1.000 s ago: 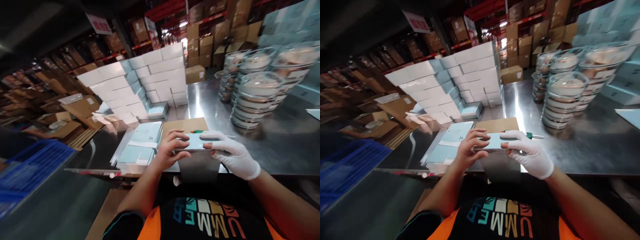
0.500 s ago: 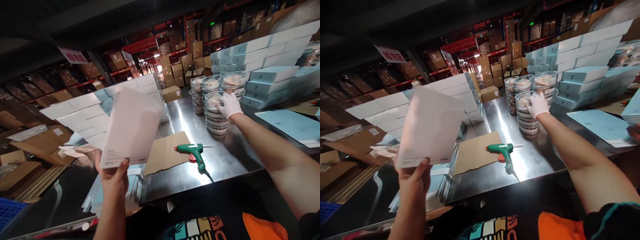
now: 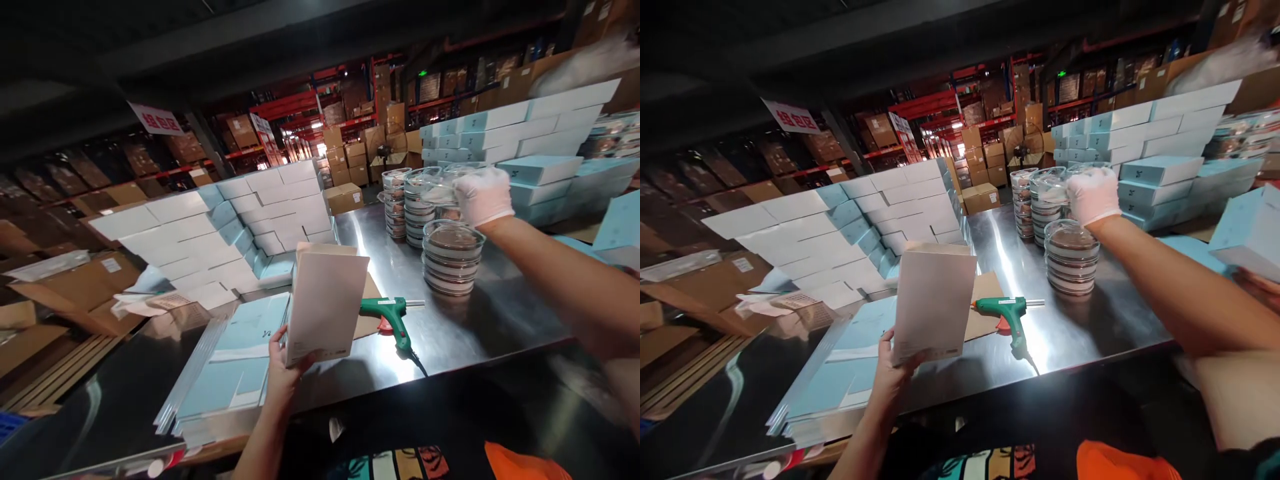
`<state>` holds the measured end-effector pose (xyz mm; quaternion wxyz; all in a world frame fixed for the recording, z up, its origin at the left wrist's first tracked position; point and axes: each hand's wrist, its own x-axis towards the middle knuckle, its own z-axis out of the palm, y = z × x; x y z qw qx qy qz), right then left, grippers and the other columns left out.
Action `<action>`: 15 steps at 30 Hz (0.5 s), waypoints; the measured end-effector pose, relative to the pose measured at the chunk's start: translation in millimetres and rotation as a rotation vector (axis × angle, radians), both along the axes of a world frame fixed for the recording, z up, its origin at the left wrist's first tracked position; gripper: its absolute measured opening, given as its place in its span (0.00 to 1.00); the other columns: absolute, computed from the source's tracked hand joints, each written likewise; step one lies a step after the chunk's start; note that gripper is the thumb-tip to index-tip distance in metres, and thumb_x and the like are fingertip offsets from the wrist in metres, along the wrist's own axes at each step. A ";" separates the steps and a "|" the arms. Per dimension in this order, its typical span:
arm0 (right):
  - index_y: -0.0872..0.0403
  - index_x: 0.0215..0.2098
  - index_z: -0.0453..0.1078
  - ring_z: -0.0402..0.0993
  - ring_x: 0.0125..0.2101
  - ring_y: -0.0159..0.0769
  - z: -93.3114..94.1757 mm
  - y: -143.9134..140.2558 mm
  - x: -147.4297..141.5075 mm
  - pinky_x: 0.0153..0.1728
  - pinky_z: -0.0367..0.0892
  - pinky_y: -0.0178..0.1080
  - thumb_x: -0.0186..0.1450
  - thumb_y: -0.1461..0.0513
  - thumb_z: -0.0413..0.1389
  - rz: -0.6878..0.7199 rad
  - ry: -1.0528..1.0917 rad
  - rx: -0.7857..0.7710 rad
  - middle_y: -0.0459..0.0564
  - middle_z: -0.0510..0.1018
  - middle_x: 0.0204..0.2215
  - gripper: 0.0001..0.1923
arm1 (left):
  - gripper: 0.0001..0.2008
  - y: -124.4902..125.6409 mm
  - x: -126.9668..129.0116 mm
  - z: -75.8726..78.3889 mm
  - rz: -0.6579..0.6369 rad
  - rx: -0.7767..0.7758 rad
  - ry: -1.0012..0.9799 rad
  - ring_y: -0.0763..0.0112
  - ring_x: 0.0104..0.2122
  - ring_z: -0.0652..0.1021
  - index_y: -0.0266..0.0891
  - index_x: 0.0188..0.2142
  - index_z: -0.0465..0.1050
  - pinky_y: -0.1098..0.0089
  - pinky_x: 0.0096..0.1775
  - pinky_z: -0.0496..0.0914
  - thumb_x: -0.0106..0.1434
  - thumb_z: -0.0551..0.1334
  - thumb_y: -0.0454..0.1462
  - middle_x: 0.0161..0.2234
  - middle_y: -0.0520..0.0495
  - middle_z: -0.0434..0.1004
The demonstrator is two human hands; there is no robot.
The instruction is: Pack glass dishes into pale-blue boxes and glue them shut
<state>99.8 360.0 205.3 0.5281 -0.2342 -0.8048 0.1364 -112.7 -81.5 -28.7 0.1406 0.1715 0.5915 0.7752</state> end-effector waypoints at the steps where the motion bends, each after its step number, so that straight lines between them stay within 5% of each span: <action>1: 0.58 0.24 0.70 0.75 0.55 0.39 5.0 -9.8 3.1 0.55 0.59 0.45 0.70 0.63 0.59 -0.032 0.011 0.003 0.53 0.87 0.41 0.16 | 0.55 0.9 -0.3 -2.4 0.006 -0.009 0.032 0.58 0.41 0.84 0.47 0.63 0.62 0.61 0.45 0.78 0.40 0.86 0.46 0.46 0.47 0.82; 4: 0.57 0.29 0.75 0.76 0.39 0.33 11.0 -56.3 12.6 0.43 0.64 0.41 0.70 0.58 0.61 -0.047 0.054 0.006 0.49 0.84 0.34 0.13 | 0.51 3.5 -1.1 -9.7 0.019 -0.067 0.131 0.55 0.47 0.84 0.46 0.64 0.64 0.58 0.49 0.78 0.45 0.84 0.48 0.52 0.43 0.81; 6: 0.56 0.32 0.77 0.75 0.33 0.32 8.6 -96.5 18.9 0.38 0.68 0.39 0.70 0.56 0.63 0.159 0.051 0.005 0.48 0.83 0.31 0.13 | 0.50 6.5 -0.7 -14.8 0.011 -0.100 0.154 0.54 0.49 0.83 0.46 0.63 0.64 0.56 0.52 0.77 0.45 0.83 0.49 0.54 0.43 0.79; 10: 0.51 0.36 0.82 0.82 0.41 0.41 -4.2 -166.5 20.1 0.44 0.77 0.44 0.72 0.51 0.63 0.638 -0.179 0.078 0.52 0.86 0.39 0.14 | 0.50 14.9 7.1 -28.1 -0.053 -0.037 0.154 0.50 0.53 0.81 0.47 0.59 0.67 0.54 0.55 0.76 0.39 0.85 0.51 0.54 0.41 0.78; 14: 0.47 0.45 0.82 0.82 0.50 0.52 -31.4 -201.1 8.9 0.53 0.79 0.55 0.70 0.57 0.64 0.685 -0.291 0.211 0.55 0.85 0.47 0.07 | 0.49 20.6 19.9 -44.6 -0.242 -0.098 0.110 0.51 0.49 0.82 0.44 0.54 0.69 0.54 0.53 0.76 0.36 0.86 0.50 0.50 0.40 0.80; 15: 0.44 0.55 0.80 0.80 0.56 0.54 -41.6 -205.0 7.7 0.59 0.77 0.58 0.69 0.58 0.65 0.679 -0.234 0.199 0.55 0.83 0.54 0.15 | 0.47 20.9 21.9 -48.2 -0.262 -0.154 0.105 0.51 0.49 0.82 0.43 0.53 0.69 0.53 0.53 0.76 0.36 0.86 0.49 0.50 0.40 0.80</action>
